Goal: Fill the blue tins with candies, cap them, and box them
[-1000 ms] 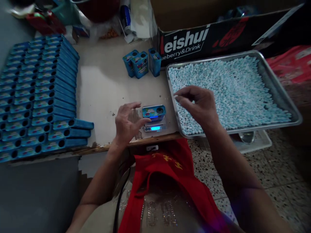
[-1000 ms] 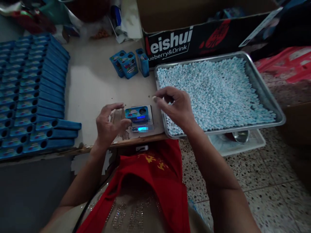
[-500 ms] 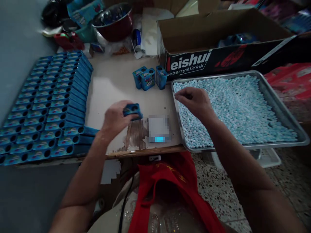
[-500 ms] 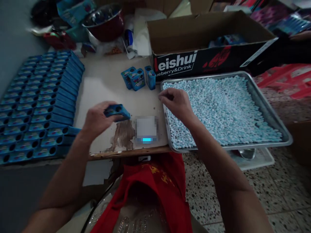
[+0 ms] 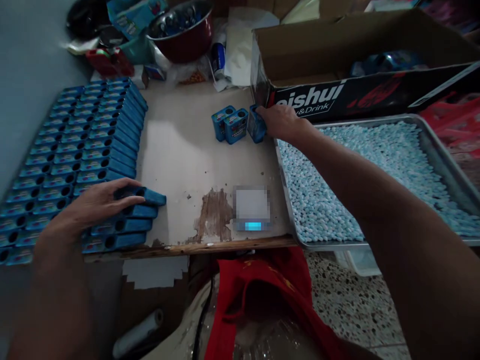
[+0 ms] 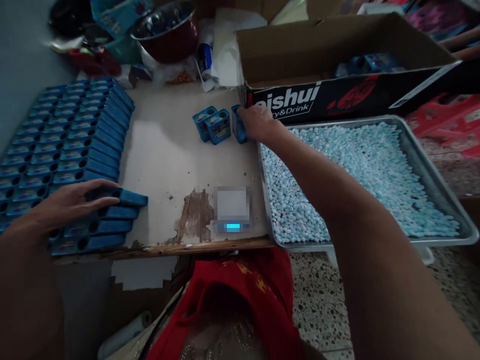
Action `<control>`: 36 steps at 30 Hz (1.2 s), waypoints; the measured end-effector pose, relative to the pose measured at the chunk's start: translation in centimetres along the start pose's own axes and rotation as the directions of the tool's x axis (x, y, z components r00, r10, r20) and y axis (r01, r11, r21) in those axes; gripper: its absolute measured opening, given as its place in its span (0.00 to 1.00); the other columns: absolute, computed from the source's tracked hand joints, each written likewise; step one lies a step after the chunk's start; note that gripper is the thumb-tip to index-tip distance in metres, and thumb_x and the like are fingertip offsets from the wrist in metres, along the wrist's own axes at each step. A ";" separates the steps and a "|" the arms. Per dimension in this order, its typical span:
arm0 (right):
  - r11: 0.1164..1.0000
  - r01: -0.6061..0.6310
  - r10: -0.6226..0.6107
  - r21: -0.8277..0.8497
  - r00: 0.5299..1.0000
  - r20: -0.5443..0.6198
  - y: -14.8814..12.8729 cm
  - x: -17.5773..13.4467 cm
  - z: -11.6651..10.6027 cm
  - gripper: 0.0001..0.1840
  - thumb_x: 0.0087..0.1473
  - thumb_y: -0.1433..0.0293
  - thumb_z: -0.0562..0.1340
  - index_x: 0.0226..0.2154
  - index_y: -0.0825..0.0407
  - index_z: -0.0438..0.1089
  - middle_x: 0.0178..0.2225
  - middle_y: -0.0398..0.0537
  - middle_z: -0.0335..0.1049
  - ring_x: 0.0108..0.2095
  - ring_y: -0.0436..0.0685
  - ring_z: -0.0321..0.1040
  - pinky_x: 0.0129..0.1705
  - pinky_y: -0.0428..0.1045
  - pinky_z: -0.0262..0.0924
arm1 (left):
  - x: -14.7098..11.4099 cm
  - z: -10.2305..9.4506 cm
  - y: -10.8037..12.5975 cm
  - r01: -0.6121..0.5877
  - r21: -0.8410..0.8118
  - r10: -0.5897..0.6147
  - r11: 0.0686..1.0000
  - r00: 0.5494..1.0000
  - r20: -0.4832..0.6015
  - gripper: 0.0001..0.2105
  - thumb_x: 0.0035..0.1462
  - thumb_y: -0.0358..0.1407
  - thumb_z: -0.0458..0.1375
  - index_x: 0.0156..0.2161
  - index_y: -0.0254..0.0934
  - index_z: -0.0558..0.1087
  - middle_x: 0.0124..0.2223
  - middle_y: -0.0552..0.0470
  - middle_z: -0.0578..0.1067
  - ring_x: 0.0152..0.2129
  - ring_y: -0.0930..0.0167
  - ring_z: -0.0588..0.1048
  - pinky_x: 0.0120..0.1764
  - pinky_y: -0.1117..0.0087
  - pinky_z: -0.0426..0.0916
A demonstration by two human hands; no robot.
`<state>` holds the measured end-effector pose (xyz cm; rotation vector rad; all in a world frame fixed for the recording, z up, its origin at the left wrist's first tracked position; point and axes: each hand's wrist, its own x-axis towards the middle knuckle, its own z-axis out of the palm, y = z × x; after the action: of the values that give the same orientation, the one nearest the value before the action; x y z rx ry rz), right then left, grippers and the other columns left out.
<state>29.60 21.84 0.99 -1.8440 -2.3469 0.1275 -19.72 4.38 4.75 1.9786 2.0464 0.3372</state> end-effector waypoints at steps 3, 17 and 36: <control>0.998 0.051 -0.052 -0.032 0.998 -0.022 0.1 0.8 -0.3 0.05 0.61 0.74 0.72 0.42 0.53 0.79 0.32 0.49 0.76 0.47 0.68 0.79 0.52 0.61 0.66 | -0.1 0.6 0.2 -0.074 0.064 0.062 0.995 0.983 0.172 0.37 0.41 0.77 0.65 0.44 0.52 0.86 0.38 0.53 0.85 0.26 0.62 0.75 0.30 0.67 0.65; 0.974 0.164 -0.127 0.154 0.966 -0.226 -2.4 -13.8 -5.5 0.10 0.59 0.60 0.78 0.33 0.48 0.84 0.34 0.52 0.77 0.35 0.62 0.71 0.39 0.57 0.56 | -2.3 6.6 2.7 -0.201 0.189 0.233 0.961 0.958 -0.165 0.09 0.56 0.43 0.58 0.36 0.43 0.78 0.37 0.44 0.81 0.41 0.56 0.77 0.54 0.50 0.66; 0.912 0.019 0.011 0.411 0.997 -0.072 -4.0 -24.7 -1.9 0.15 0.64 0.61 0.74 0.52 0.46 0.81 0.32 0.42 0.77 0.32 0.56 0.71 0.38 0.51 0.61 | -2.3 5.8 3.1 -0.058 0.303 0.124 0.951 0.971 -0.206 0.13 0.56 0.46 0.60 0.39 0.42 0.81 0.52 0.37 0.81 0.54 0.44 0.74 0.65 0.30 0.59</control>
<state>31.81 -3.14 1.77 -1.6069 -2.0727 0.5044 -14.73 2.12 0.45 2.3110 2.2585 0.2981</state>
